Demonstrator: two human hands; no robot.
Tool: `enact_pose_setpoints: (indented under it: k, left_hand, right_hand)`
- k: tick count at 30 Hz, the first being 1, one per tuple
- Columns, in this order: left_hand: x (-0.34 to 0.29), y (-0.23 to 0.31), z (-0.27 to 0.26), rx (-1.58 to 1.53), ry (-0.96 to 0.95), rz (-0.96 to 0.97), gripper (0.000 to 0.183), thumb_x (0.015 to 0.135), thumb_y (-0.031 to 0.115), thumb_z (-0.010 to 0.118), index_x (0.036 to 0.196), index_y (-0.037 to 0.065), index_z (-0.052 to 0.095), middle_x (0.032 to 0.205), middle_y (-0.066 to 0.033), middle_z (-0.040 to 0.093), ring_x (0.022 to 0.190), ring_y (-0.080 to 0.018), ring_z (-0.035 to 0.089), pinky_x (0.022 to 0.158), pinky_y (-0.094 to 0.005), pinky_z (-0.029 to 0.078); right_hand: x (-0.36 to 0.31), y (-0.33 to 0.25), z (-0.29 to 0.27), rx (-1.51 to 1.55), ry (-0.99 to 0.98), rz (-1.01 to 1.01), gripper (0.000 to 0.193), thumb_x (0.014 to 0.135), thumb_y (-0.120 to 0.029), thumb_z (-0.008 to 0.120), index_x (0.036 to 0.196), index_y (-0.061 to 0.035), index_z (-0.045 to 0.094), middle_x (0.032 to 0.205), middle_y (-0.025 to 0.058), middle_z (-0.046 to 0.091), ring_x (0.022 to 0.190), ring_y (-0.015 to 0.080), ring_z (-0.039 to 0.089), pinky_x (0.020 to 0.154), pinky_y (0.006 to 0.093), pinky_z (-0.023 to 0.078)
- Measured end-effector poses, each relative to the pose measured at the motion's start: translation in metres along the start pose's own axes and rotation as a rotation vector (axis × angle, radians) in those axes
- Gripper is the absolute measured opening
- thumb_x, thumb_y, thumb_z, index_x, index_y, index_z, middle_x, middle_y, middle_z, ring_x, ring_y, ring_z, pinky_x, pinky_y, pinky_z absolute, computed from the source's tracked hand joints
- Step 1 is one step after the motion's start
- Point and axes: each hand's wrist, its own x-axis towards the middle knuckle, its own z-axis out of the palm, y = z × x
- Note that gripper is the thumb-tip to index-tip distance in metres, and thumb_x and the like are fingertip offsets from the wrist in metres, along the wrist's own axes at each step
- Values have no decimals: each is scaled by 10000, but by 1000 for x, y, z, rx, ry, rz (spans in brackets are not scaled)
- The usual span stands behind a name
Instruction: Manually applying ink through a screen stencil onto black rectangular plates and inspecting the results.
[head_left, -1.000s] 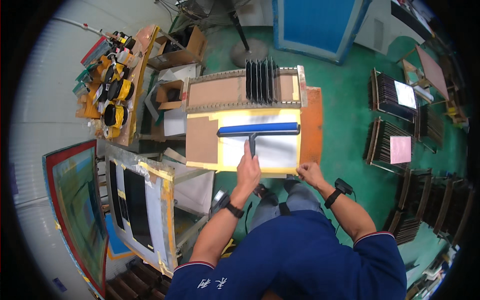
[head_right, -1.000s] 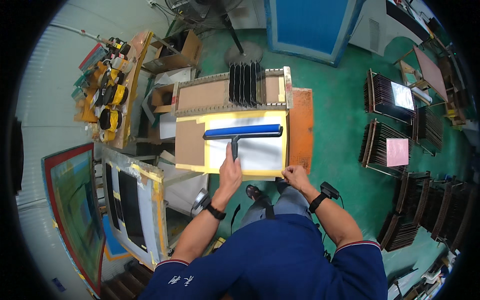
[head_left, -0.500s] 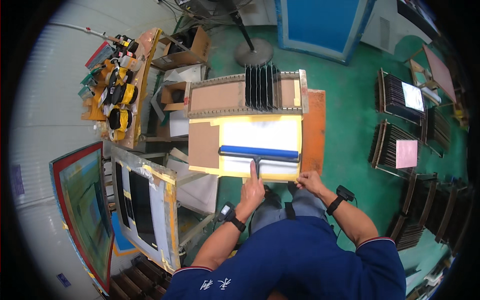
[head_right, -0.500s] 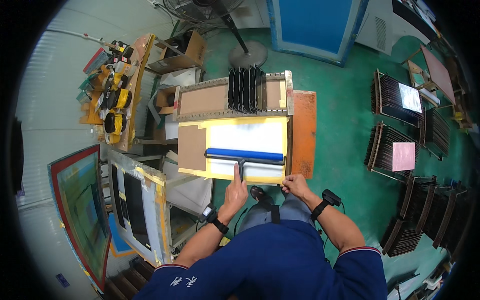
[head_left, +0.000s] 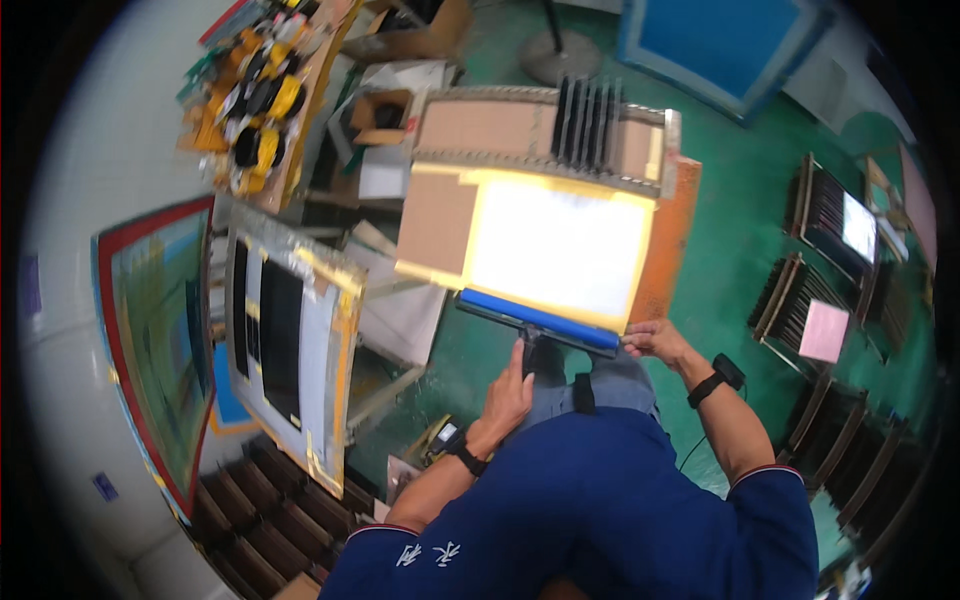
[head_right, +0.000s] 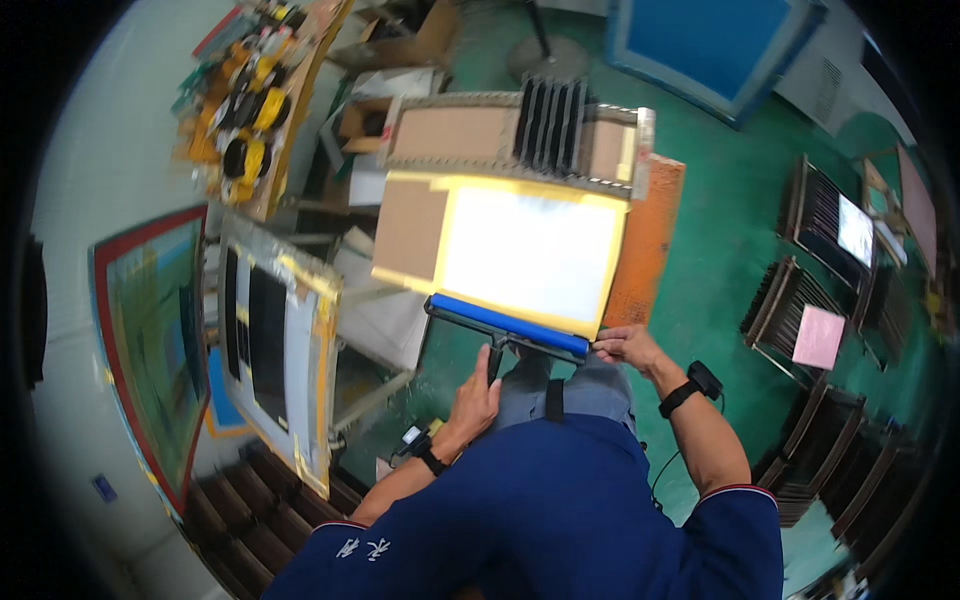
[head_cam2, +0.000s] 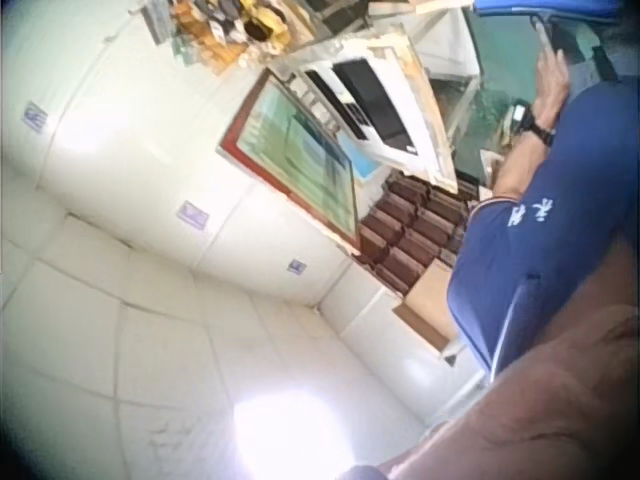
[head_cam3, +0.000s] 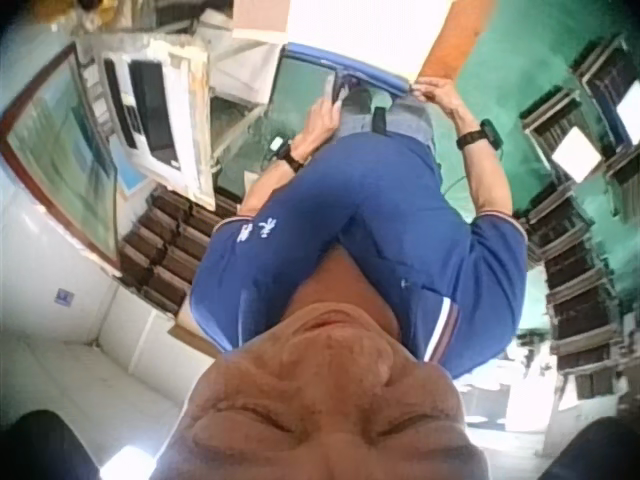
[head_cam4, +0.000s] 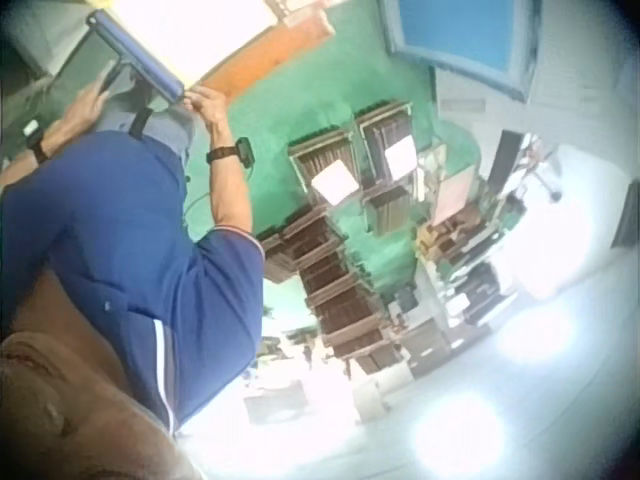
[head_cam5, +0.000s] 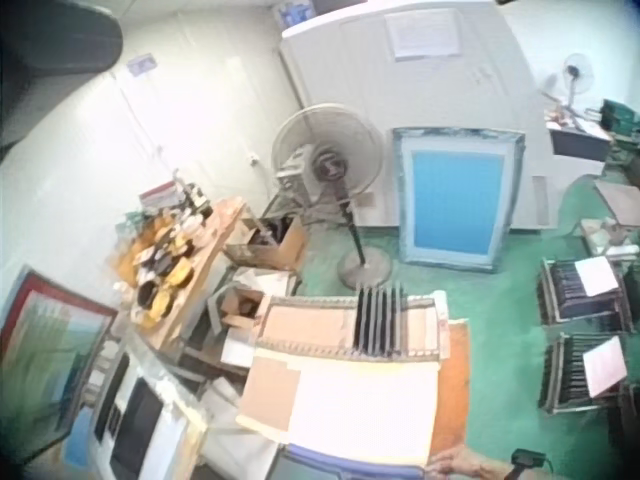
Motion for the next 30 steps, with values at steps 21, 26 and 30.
enact_pose_setpoints:
  k: [21,26,30]
  left_hand:
    - [-169,-327,-331,-216,1105,-675,606,966,191,499,1493,97,215,871,-325,619,827,-508,618,702,-530,497]
    - [-159,-444,-399,-231,1099,-797,596,943,192,496,1480,83,262,862,-330,636,886,-514,609,826,-549,474]
    - [-134,-490,-418,-175,1055,-853,579,934,205,494,1467,78,307,967,-333,640,969,-498,605,899,-525,465]
  right_hand:
    - [12,-102,368,-859,-217,-348,300,854,-169,652,1049,57,671,813,72,701,691,103,605,597,233,447]
    - [70,-91,504,-774,-235,-678,285,880,-117,644,1100,63,650,897,89,682,754,110,600,651,251,471]
    - [121,-103,564,-926,-167,-981,259,873,-57,642,1112,42,639,911,122,675,760,156,625,655,293,502]
